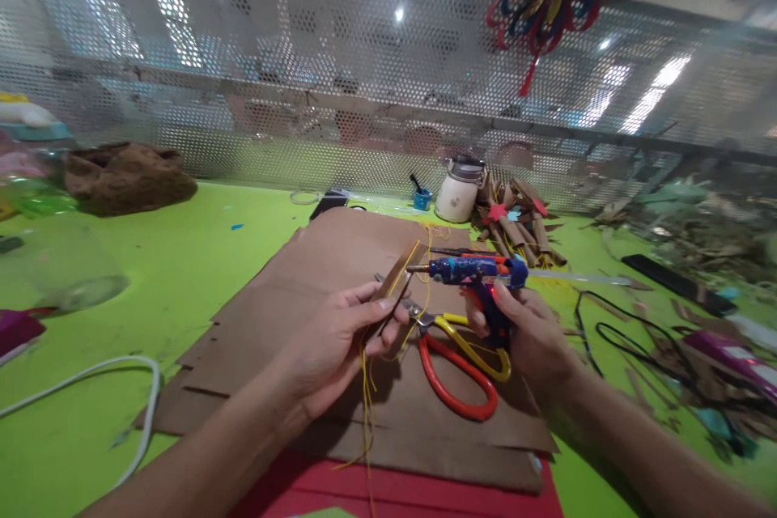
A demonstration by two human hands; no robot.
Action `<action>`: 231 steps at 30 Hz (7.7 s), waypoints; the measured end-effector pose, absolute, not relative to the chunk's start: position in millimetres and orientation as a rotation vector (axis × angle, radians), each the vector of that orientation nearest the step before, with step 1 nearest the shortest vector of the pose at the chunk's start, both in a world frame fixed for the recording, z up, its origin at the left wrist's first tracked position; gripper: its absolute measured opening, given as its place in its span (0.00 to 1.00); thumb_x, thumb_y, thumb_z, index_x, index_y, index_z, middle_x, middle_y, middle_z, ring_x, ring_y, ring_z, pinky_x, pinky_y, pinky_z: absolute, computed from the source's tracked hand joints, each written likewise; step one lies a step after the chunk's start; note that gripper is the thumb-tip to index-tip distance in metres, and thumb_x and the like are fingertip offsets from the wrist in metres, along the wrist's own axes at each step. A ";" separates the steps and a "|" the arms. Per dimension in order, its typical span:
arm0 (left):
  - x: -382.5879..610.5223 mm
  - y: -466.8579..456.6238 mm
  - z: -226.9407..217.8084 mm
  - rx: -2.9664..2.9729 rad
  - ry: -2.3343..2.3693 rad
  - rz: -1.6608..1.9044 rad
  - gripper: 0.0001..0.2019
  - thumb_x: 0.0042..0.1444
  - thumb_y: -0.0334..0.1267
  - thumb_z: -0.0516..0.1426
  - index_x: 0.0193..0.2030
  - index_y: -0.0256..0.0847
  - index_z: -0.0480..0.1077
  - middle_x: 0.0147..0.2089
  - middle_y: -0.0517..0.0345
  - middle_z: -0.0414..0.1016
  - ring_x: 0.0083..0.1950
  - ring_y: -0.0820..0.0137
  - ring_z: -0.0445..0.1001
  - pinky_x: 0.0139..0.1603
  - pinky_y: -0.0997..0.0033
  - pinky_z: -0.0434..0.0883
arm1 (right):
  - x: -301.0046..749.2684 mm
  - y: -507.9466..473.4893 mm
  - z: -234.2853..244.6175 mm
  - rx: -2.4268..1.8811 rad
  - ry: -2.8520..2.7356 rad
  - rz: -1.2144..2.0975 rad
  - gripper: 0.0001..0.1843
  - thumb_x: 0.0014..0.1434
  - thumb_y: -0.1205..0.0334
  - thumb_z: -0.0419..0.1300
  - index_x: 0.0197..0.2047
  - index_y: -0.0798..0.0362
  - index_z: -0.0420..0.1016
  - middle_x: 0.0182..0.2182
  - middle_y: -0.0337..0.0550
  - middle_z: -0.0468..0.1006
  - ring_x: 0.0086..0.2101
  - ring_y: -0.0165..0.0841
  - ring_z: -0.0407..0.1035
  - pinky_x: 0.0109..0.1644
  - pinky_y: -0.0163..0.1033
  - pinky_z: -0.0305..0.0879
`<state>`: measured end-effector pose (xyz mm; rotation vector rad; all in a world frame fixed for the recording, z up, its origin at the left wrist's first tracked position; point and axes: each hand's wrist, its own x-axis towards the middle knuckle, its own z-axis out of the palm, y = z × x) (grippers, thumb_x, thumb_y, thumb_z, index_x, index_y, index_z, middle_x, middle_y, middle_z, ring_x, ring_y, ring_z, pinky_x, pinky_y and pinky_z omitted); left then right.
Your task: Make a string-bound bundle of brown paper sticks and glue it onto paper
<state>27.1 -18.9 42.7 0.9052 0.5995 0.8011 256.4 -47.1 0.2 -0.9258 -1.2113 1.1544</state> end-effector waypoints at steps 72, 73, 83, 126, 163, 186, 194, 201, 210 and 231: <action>31.9 -9.0 30.3 0.893 0.664 0.812 0.04 0.52 0.24 0.55 0.35 0.29 0.70 0.30 0.54 0.69 0.25 0.81 0.63 0.19 0.85 0.58 | 285.7 -19.9 -2.0 -1.183 -1.242 0.718 0.19 0.56 0.46 0.57 0.28 0.55 0.73 0.22 0.40 0.71 0.20 0.26 0.60 0.23 0.33 0.54; 31.6 -8.0 29.9 0.900 0.666 0.822 0.04 0.52 0.24 0.55 0.35 0.29 0.70 0.30 0.54 0.69 0.25 0.81 0.63 0.20 0.85 0.58 | 286.3 -19.1 -2.1 -1.262 -1.287 0.612 0.20 0.57 0.45 0.56 0.27 0.55 0.73 0.20 0.39 0.69 0.21 0.27 0.59 0.24 0.33 0.54; 26.5 -0.1 30.8 1.002 0.723 1.006 0.05 0.48 0.27 0.59 0.33 0.29 0.70 0.29 0.54 0.71 0.24 0.80 0.64 0.19 0.83 0.58 | 318.6 8.6 -4.9 -1.773 -1.548 0.024 0.19 0.56 0.49 0.53 0.34 0.56 0.74 0.27 0.45 0.74 0.27 0.34 0.65 0.31 0.37 0.58; 25.3 12.0 19.3 0.928 0.680 0.965 0.05 0.55 0.23 0.53 0.36 0.31 0.68 0.29 0.53 0.72 0.24 0.78 0.69 0.20 0.82 0.64 | 256.1 -4.6 10.8 -1.261 -1.436 0.547 0.12 0.51 0.59 0.59 0.35 0.57 0.76 0.26 0.43 0.77 0.25 0.31 0.71 0.29 0.37 0.69; -6.9 45.5 34.4 0.843 0.712 1.297 0.05 0.52 0.22 0.52 0.31 0.34 0.66 0.26 0.56 0.69 0.20 0.82 0.63 0.16 0.84 0.56 | 159.5 -131.9 51.8 -1.127 -2.680 0.242 0.07 0.57 0.60 0.57 0.33 0.51 0.75 0.34 0.44 0.76 0.39 0.36 0.66 0.42 0.39 0.61; 44.7 -15.1 30.0 1.412 0.793 0.929 0.09 0.50 0.35 0.56 0.39 0.37 0.72 0.27 0.60 0.70 0.21 0.78 0.60 0.22 0.78 0.56 | 178.3 -24.4 32.9 -1.105 -1.069 1.025 0.21 0.45 0.52 0.66 0.39 0.54 0.65 0.26 0.34 0.69 0.21 0.25 0.63 0.21 0.30 0.56; 40.7 -18.6 36.3 1.265 0.796 0.824 0.05 0.48 0.33 0.58 0.34 0.37 0.71 0.27 0.61 0.69 0.22 0.81 0.59 0.23 0.80 0.55 | 184.1 -28.5 30.1 -0.979 -1.090 1.134 0.15 0.47 0.54 0.65 0.33 0.54 0.66 0.23 0.33 0.69 0.20 0.24 0.61 0.23 0.31 0.55; 38.1 -20.9 38.7 1.152 0.752 0.784 0.15 0.55 0.48 0.54 0.34 0.37 0.71 0.27 0.58 0.70 0.24 0.79 0.62 0.22 0.80 0.55 | 180.0 -31.1 32.7 -0.967 -1.098 1.174 0.16 0.47 0.53 0.65 0.33 0.54 0.68 0.22 0.33 0.68 0.19 0.24 0.59 0.22 0.32 0.53; 41.7 -20.2 33.5 1.235 0.826 0.787 0.16 0.52 0.50 0.57 0.32 0.36 0.67 0.23 0.63 0.65 0.21 0.81 0.57 0.20 0.81 0.51 | 181.4 -25.0 25.1 -0.998 -1.122 1.088 0.17 0.51 0.47 0.61 0.29 0.55 0.68 0.21 0.34 0.68 0.19 0.24 0.58 0.21 0.31 0.53; 44.0 -16.6 23.8 1.330 0.915 0.836 0.13 0.55 0.47 0.54 0.29 0.38 0.63 0.20 0.67 0.61 0.18 0.81 0.56 0.19 0.79 0.53 | 180.1 -27.0 24.3 -1.109 -1.188 1.006 0.20 0.46 0.48 0.65 0.34 0.55 0.70 0.25 0.38 0.73 0.25 0.28 0.66 0.24 0.31 0.60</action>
